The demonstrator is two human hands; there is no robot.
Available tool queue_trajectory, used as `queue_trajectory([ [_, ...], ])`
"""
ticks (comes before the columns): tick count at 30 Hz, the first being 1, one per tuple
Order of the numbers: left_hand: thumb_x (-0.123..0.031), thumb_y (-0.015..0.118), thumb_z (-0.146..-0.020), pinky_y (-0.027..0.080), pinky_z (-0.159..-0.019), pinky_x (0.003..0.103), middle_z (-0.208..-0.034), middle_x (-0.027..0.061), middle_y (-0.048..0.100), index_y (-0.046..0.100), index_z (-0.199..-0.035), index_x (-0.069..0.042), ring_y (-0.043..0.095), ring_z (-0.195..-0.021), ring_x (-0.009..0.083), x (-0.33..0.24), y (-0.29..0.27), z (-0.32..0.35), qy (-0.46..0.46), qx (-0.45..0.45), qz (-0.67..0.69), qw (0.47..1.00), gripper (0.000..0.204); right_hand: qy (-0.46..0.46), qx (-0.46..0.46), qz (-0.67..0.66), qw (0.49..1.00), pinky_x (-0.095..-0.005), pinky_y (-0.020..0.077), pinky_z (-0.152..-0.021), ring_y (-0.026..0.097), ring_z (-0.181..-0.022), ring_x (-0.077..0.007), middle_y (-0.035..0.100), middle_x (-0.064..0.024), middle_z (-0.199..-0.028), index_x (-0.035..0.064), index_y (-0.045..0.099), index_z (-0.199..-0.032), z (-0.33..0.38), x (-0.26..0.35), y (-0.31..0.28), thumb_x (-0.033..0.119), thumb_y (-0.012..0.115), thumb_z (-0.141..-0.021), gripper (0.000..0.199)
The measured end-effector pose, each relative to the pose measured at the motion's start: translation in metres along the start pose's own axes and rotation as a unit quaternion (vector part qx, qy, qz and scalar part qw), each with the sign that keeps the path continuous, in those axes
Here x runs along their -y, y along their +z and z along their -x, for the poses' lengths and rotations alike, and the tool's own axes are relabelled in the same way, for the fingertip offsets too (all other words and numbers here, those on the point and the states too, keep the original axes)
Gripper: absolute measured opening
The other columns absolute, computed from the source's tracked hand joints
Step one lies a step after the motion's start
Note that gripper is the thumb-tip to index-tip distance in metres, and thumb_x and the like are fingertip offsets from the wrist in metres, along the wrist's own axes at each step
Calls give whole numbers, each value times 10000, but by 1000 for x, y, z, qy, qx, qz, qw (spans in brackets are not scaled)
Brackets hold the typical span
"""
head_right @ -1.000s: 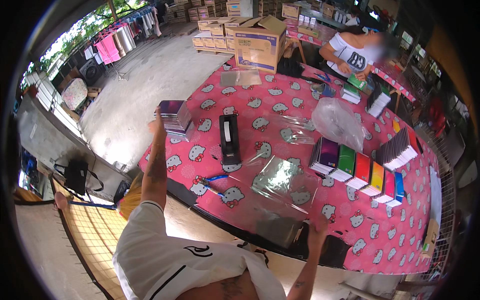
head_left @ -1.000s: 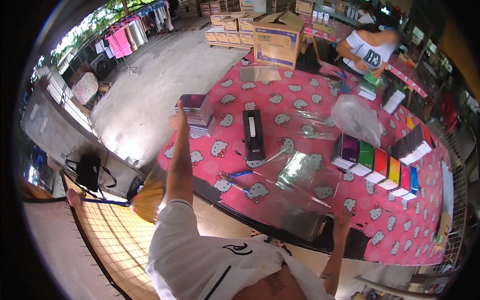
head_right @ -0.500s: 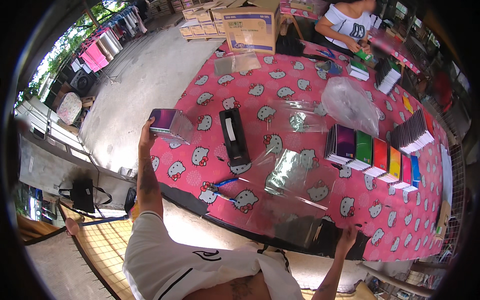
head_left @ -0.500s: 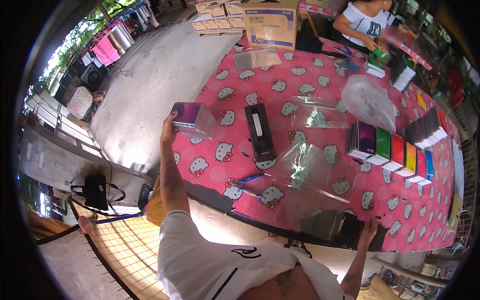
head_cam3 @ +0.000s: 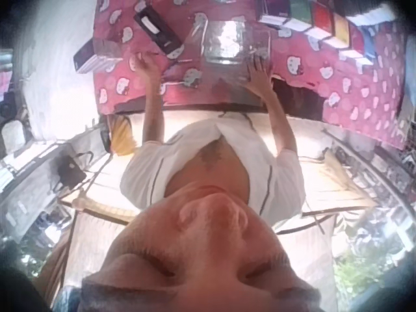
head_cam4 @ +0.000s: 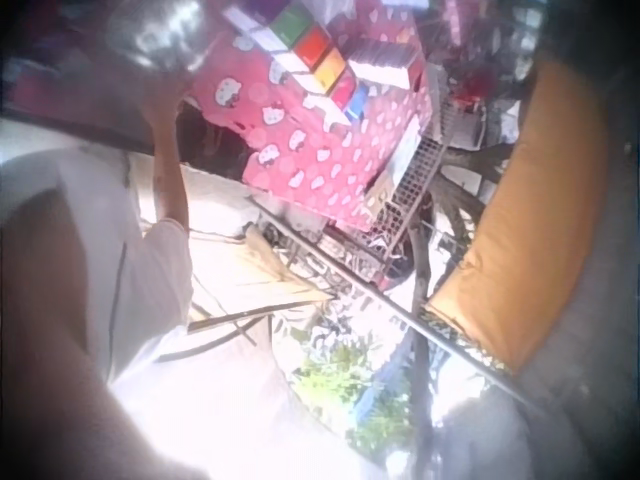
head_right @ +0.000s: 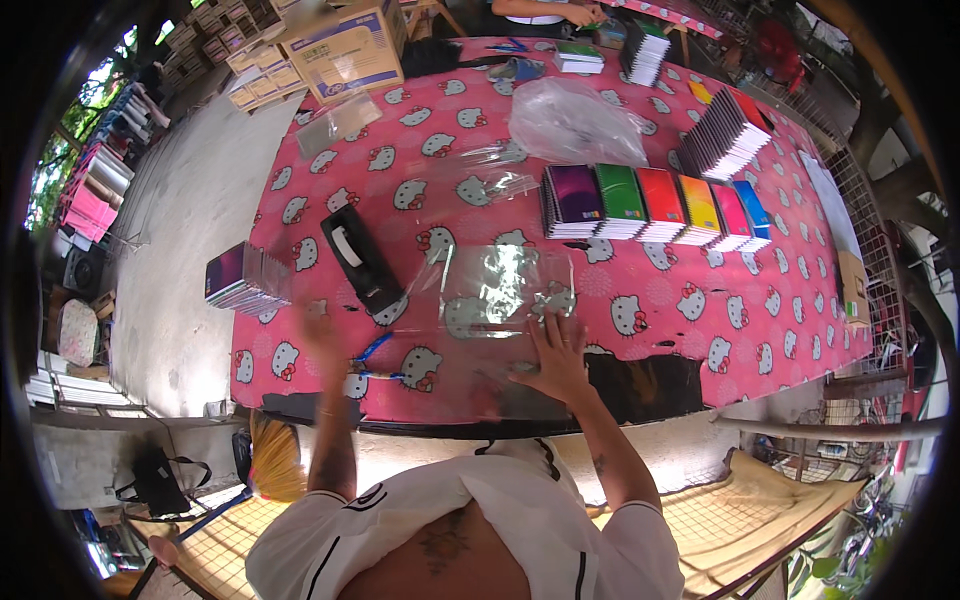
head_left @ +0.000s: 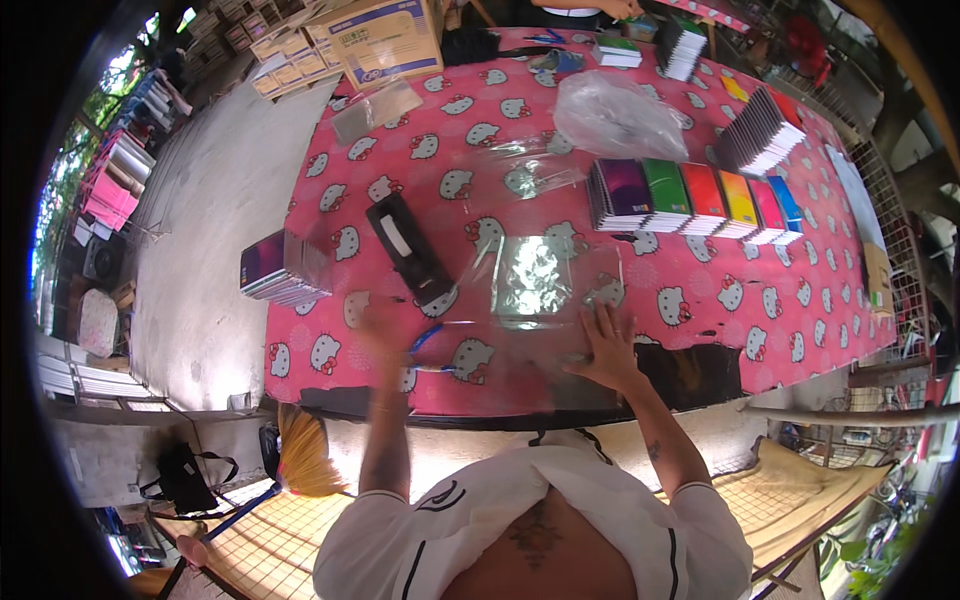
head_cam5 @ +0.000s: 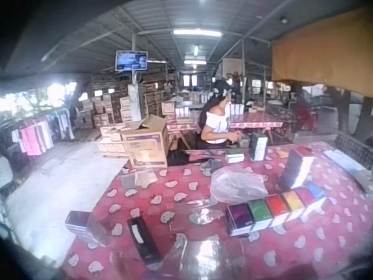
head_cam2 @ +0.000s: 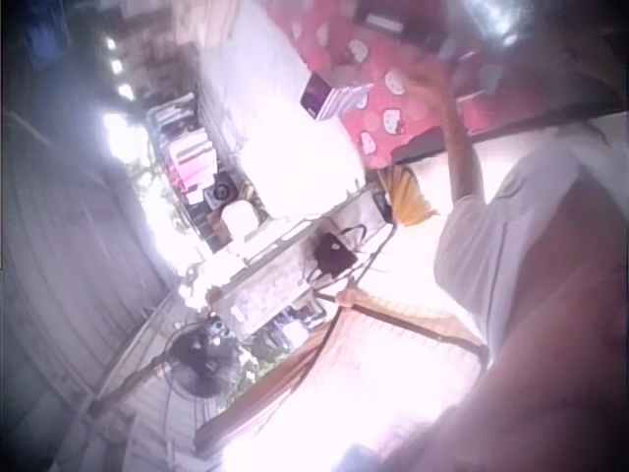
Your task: The person gathers small colorful notebooks from stacks on a table, aligns them into a single pile, and places them into a clear plastic bag.
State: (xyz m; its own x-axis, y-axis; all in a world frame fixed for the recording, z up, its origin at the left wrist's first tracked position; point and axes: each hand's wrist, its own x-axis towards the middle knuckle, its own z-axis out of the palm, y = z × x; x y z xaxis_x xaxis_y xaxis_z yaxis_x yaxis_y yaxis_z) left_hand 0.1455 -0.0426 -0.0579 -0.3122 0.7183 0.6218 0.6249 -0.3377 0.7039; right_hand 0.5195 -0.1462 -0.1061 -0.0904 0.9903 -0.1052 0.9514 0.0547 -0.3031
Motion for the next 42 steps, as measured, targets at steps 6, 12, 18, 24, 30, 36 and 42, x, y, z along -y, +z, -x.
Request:
queue_trajectory([
  [6,-478,573,-919,216,-1140,641,-1530,244,364,377,-1512,-117,308,-1430,455,-101,101,120,211,459,-181,844,721,-24,-22,-57,998,-661,10,-1161,59,-1525,-394,141,-203,-1637,153,242,-1575,4,-8,8,654,760,-684,1146],
  [12,-542,553,-927,197,-1124,677,-1555,248,316,355,-1523,-118,249,-1450,479,-106,100,123,203,476,-240,821,758,32,-206,-129,969,-539,302,-1131,312,-1419,-434,296,-225,-1557,102,381,-1501,17,-76,-41,308,777,-821,814],
  [18,-475,579,-944,219,-1136,637,-1560,246,305,368,-1502,-62,263,-1452,450,-234,179,93,240,425,-35,872,726,126,-388,-72,910,-513,393,-1069,446,-1322,-423,395,-198,-1507,64,481,-1406,6,-271,-127,238,715,-861,618],
  [24,-381,622,-930,262,-1133,611,-1520,218,372,455,-1428,-48,321,-1440,387,-364,355,150,379,410,53,828,622,150,-444,-63,881,-457,482,-980,605,-1133,-400,653,-227,-1193,10,630,-1218,-54,-444,-228,201,652,-903,369],
  [30,-236,621,-876,292,-1133,569,-1422,189,490,528,-1342,-16,418,-1371,352,-434,529,178,428,295,-22,854,523,127,-269,47,954,-501,515,-939,634,-1079,-401,664,-239,-1126,18,599,-1216,-110,-501,-252,209,683,-871,404],
  [36,-69,582,-836,450,-1027,481,-1185,169,656,631,-1161,3,603,-1163,332,-420,554,175,426,296,23,855,336,21,-380,-77,921,-445,571,-724,699,-767,-367,710,-193,-883,-3,626,-941,-76,-519,-288,34,595,-841,111],
  [42,-6,570,-836,507,-988,459,-1268,172,631,610,-1211,10,610,-1177,355,-434,408,164,224,265,131,929,377,-106,-327,-346,873,-419,507,-942,652,-993,-251,708,-118,-1065,61,592,-918,43,-495,-210,-147,521,-800,249],
])
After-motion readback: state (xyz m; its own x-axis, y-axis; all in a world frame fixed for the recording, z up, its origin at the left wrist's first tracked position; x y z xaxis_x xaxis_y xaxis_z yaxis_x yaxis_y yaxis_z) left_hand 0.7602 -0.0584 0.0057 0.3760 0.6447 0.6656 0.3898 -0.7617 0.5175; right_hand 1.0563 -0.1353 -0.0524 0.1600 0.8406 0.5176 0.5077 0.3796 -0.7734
